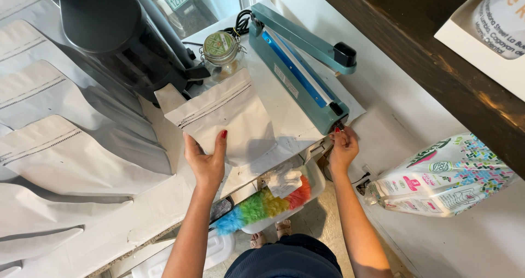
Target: Sealing coffee bags using a manual heat sealer and organizing them on a table
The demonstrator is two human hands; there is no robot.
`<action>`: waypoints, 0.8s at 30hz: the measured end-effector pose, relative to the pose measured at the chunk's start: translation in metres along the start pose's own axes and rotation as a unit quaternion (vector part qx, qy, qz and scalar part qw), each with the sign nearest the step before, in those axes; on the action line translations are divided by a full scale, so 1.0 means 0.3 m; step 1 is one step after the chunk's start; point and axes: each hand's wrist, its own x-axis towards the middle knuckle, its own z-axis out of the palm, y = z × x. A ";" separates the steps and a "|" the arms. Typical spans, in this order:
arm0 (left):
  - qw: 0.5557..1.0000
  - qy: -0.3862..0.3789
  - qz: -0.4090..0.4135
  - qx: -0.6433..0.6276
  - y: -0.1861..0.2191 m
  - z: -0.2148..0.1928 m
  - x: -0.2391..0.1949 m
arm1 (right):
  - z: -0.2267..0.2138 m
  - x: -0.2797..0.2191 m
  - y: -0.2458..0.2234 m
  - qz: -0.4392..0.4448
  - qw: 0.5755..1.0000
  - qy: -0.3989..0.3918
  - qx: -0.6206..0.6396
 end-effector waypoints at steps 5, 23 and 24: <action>1.000 -0.001 -0.019 -0.021 -0.019 -0.033 0.024 | 0.032 -0.069 -0.157 -0.057 0.997 -0.026 -0.042; 0.988 0.120 -0.062 -0.079 0.173 -0.156 -0.118 | 0.457 -0.402 -0.589 -0.164 0.832 -0.529 0.039; 0.986 0.136 -0.060 -0.071 0.235 -0.232 -0.111 | 0.481 -0.456 -0.632 -0.160 0.823 -0.544 0.044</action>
